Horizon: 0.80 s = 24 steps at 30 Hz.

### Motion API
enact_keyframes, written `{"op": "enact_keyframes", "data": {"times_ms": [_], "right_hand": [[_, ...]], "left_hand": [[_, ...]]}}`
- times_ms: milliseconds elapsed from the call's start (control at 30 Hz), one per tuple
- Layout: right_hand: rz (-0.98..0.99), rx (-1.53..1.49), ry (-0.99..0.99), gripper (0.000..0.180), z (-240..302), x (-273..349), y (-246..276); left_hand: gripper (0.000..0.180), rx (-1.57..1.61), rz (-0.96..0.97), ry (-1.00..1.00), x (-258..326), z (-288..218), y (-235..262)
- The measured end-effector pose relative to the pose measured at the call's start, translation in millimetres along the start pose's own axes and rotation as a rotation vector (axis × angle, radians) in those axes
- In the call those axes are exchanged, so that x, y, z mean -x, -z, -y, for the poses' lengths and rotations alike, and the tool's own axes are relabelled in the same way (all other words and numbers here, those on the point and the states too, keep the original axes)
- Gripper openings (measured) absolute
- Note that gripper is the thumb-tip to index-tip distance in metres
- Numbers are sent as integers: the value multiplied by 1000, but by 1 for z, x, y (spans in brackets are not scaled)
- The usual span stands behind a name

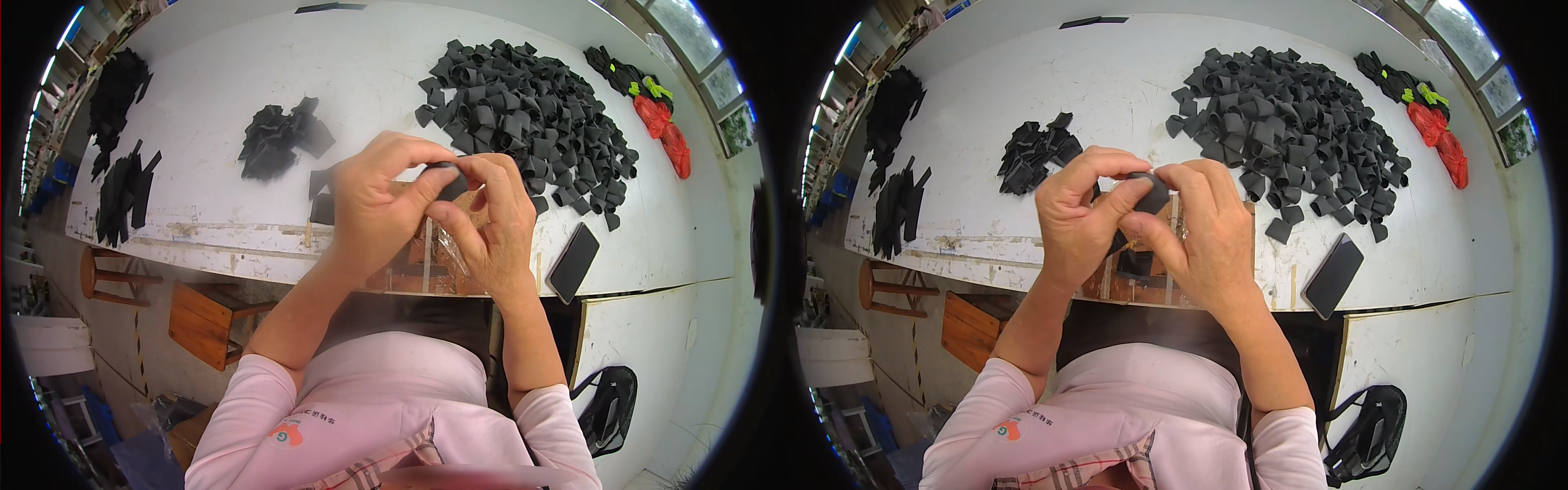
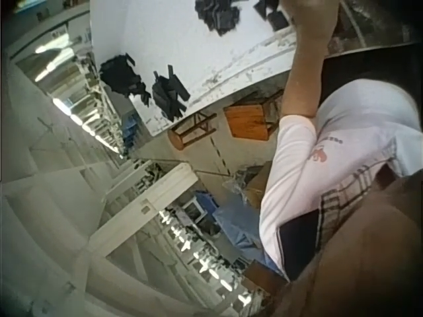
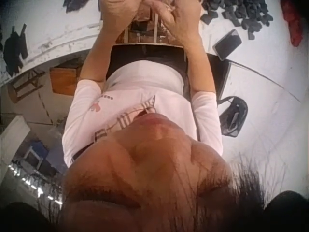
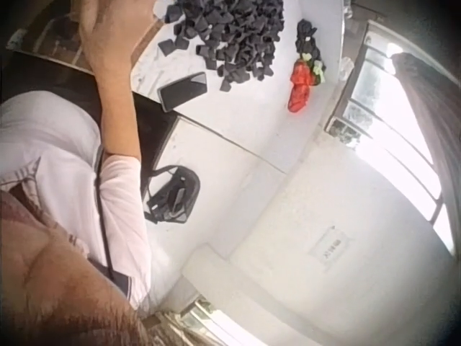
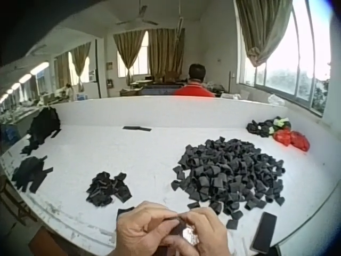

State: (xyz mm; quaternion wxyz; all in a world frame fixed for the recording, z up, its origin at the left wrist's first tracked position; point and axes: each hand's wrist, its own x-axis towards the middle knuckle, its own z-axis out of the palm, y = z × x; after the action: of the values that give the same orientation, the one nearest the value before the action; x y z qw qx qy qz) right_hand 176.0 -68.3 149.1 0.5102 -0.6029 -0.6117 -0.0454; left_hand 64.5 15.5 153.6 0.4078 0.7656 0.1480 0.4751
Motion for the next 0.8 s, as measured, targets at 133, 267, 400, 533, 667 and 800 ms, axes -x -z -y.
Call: {"op": "enact_keyframes", "data": {"times_ms": [133, 267, 400, 533, 667, 800], "right_hand": [[90, -179, -154, 29, 7, -7, 1], [59, -144, -150, 15, 11, -14, 1], [85, -94, -126, 8, 7, -18, 3], [58, -183, -203, 6, -6, -3, -3], [-7, -177, -120, 7, -3, 1, -9], [9, -105, -99, 8, 3, 2, -10]], "left_hand": [[7, 465, -97, 227, 6, 1, 5], [10, 856, -165, 304, 9, 15, 9], [11, 1023, -193, 389, 14, 19, 9], [10, 855, -183, 384, 19, 15, 3], [9, 746, -180, 351, 21, 13, 5], [8, 688, -196, 388, 24, 14, 8]]}}
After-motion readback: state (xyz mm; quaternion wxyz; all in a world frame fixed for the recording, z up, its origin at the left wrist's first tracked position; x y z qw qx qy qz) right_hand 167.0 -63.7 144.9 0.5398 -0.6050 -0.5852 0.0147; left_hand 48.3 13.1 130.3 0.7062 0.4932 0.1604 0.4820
